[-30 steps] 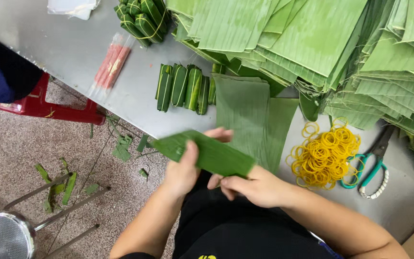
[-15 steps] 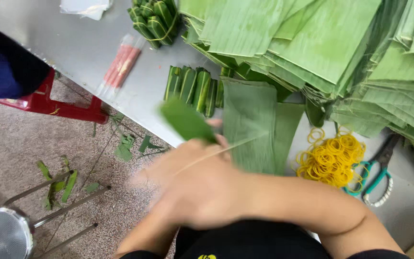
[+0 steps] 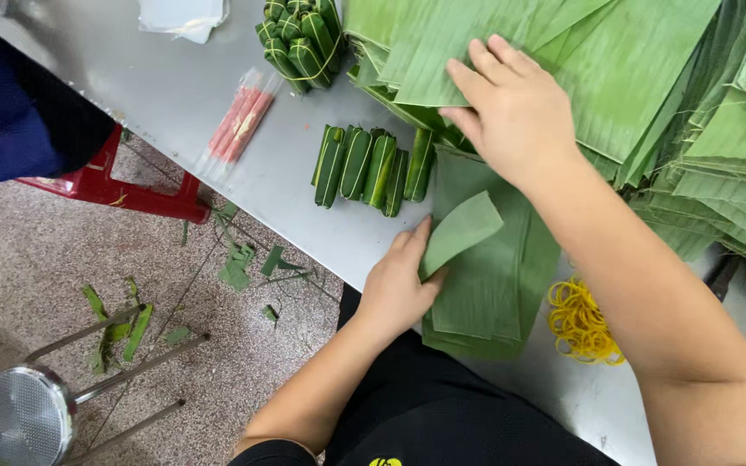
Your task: The person wraps small pink cylindrical items in banana leaves, folds the leaves tightly, and secures each bundle with a yellow rubber band. The wrapped items are placed in a row on the table.
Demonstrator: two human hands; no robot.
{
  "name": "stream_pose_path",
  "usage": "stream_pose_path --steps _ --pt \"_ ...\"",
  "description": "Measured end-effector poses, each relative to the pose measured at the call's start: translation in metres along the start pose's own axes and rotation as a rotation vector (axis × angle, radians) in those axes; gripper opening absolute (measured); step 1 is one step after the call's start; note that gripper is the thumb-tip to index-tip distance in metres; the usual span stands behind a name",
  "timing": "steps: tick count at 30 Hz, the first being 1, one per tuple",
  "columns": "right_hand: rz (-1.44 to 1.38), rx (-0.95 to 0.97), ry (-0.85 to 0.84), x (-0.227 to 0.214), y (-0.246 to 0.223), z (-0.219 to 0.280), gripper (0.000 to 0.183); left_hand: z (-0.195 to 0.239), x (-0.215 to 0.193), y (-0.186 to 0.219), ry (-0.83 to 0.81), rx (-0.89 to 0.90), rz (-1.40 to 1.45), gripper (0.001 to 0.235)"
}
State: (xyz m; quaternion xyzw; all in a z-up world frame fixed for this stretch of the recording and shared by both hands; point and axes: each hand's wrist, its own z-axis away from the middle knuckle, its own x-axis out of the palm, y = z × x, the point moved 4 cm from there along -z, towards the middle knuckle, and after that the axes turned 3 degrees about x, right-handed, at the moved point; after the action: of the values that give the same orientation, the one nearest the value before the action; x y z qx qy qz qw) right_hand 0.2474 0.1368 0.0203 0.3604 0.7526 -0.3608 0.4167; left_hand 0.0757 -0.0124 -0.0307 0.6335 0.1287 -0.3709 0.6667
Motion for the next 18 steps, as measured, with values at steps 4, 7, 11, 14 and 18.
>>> stream_pose_path --steps 4,7,11,14,18 --pt "-0.347 0.135 0.073 -0.026 0.01 0.007 0.02 -0.003 -0.014 -0.017 0.042 -0.171 0.493 0.061" --pt "-0.406 0.058 0.286 -0.052 -0.016 0.033 0.016 -0.015 -0.032 -0.034 0.025 -0.335 1.321 0.058" --pt "-0.464 -0.439 0.053 -0.053 -0.08 0.066 0.023 -0.024 -0.038 -0.04 0.033 -0.334 1.74 0.067" --pt "-0.541 -0.522 -0.044 -0.046 -0.087 0.076 0.033 -0.028 -0.03 -0.047 0.021 -0.267 1.659 0.049" --pt "-0.267 0.091 0.029 -0.035 -0.039 0.074 0.033 -0.028 -0.026 -0.067 0.198 -0.347 1.554 0.04"
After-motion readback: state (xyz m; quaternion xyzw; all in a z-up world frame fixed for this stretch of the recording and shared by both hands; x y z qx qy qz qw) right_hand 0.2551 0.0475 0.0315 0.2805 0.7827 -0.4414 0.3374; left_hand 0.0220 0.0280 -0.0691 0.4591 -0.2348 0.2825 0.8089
